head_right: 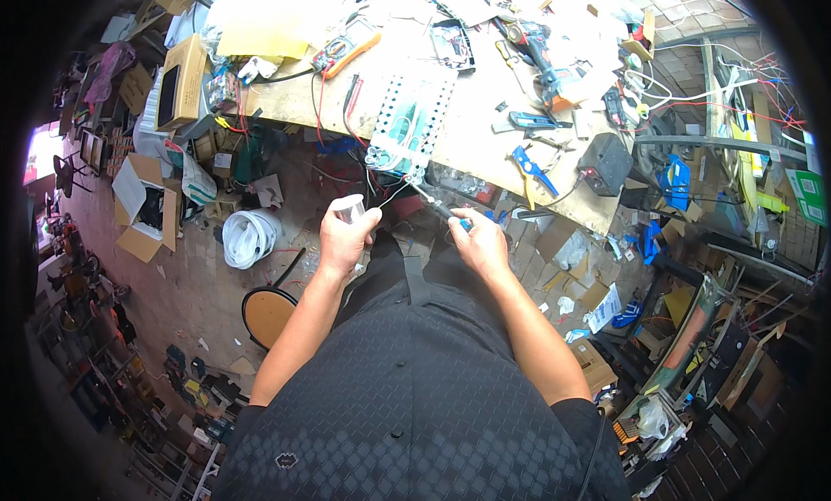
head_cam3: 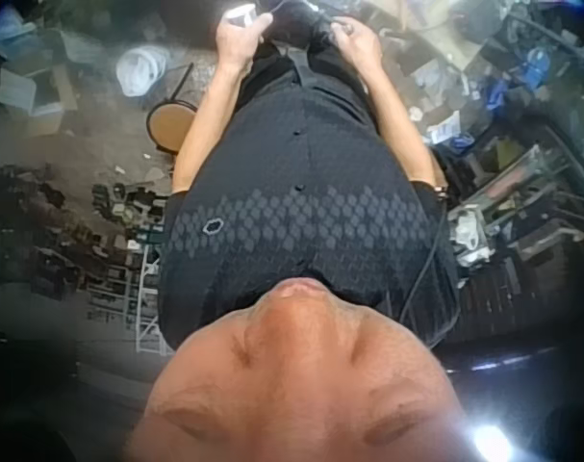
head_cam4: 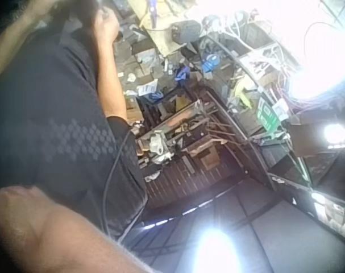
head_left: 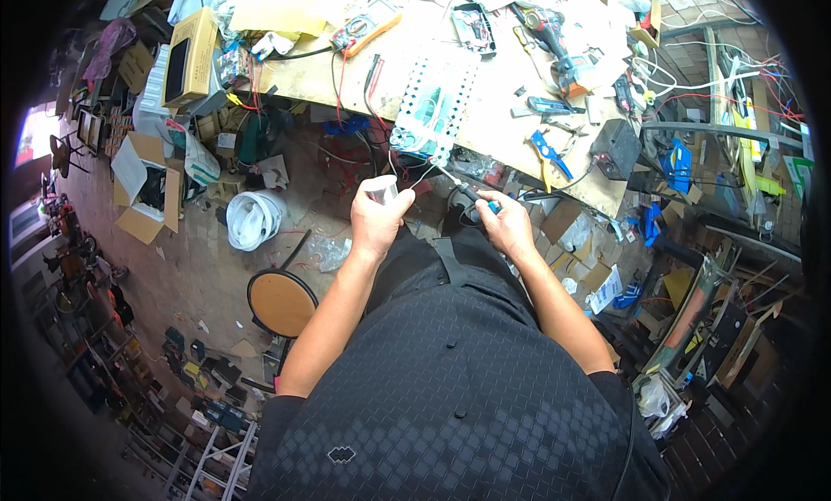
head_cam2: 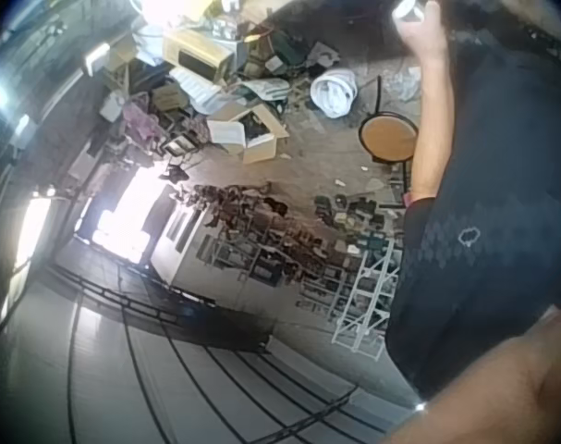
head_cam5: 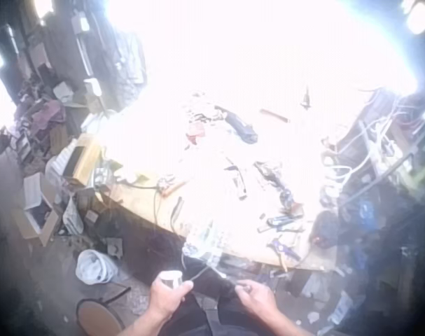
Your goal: The person works on a green circuit board, using a soldering iron to heat connections and applying solder wire. They handle the board and wires, then move to the floor to continue working on the same board.
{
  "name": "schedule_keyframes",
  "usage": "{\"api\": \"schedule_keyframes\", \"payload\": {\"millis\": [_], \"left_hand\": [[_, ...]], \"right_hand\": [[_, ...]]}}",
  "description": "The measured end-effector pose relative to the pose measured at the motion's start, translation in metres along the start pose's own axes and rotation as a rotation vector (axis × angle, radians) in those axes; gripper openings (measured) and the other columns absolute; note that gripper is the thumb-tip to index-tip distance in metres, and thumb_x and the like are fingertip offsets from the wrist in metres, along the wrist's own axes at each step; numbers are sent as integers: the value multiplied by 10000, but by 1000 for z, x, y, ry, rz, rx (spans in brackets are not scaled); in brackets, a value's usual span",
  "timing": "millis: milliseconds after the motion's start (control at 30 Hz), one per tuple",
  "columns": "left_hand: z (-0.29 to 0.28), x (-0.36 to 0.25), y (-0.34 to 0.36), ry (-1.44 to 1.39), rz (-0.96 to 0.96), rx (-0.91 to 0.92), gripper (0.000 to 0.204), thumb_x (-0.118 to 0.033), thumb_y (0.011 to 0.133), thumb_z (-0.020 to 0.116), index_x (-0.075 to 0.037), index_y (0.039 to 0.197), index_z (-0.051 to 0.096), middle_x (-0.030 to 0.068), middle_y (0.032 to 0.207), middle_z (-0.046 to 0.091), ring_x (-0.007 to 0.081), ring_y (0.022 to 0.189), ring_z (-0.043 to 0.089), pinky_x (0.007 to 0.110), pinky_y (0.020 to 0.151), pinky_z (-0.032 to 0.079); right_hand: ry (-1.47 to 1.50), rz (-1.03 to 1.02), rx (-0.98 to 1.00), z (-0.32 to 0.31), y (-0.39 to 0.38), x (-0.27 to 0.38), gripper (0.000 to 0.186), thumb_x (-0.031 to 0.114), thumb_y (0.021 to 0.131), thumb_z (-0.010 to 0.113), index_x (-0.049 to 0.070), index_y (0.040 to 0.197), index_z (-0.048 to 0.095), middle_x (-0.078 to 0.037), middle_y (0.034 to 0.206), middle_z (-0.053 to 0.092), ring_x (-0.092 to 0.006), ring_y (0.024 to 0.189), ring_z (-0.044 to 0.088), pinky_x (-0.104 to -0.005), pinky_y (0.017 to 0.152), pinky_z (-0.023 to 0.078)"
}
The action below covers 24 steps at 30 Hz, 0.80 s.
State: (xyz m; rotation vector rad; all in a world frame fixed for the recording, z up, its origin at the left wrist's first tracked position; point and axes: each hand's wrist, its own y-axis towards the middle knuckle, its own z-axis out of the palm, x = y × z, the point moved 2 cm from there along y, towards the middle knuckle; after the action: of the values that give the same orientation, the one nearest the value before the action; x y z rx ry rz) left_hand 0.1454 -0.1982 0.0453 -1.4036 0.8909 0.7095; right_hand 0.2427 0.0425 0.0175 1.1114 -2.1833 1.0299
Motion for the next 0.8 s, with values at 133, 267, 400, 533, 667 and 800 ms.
{"api": "schedule_keyframes", "payload": {"millis": [133, 267, 400, 533, 667, 800], "left_hand": [[-5, -4, -1, -21, 11, -8, 471, -130, 816, 835, 12, 1187, 582, 23, 792, 613, 92, 573, 560, 255, 526, 470], [-14, -6, 0, -58, 23, -11, 466, -105, 813, 838, 6, 1189, 586, 21, 812, 610, 101, 591, 567, 260, 549, 481], [-31, -3, -2, -176, 90, 69, 197, -76, 871, 752, -52, 998, 603, 19, 767, 635, 96, 578, 572, 246, 546, 455], [-44, -3, -16, -183, 51, 133, 149, -67, 898, 712, -73, 986, 591, 46, 831, 665, 100, 617, 580, 238, 574, 452], [-46, 4, -24, -102, 43, 96, 165, -85, 900, 726, -67, 989, 588, 52, 825, 660, 110, 626, 593, 250, 572, 484], [-34, 1, -29, -110, -8, 79, 165, -102, 907, 724, -84, 1005, 592, 56, 841, 673, 119, 613, 598, 246, 572, 491]], "right_hand": [[100, 68, 20, -7, -2, 1, 296, 290, 932, 710, 89, 1147, 746, -55, 752, 679, -118, 669, 603, -295, 658, 503], [246, 61, -60, -26, -7, -9, 307, 280, 938, 706, 73, 1163, 731, -23, 751, 666, -94, 674, 569, -284, 650, 487], [333, 169, -192, -71, -17, -53, 301, 283, 947, 698, 36, 1118, 707, 6, 737, 632, -75, 661, 553, -265, 618, 464], [542, 248, -399, -126, -28, -105, 267, 298, 982, 673, 52, 1087, 673, 16, 712, 613, -48, 609, 538, -242, 563, 448], [523, 286, -672, -169, -21, -176, 298, 353, 995, 651, 64, 1065, 670, 5, 725, 631, -64, 605, 565, -248, 550, 457], [269, 306, -848, -200, 16, -225, 336, 335, 966, 665, 1, 982, 695, -110, 805, 707, -240, 751, 677, -369, 713, 526]]}}
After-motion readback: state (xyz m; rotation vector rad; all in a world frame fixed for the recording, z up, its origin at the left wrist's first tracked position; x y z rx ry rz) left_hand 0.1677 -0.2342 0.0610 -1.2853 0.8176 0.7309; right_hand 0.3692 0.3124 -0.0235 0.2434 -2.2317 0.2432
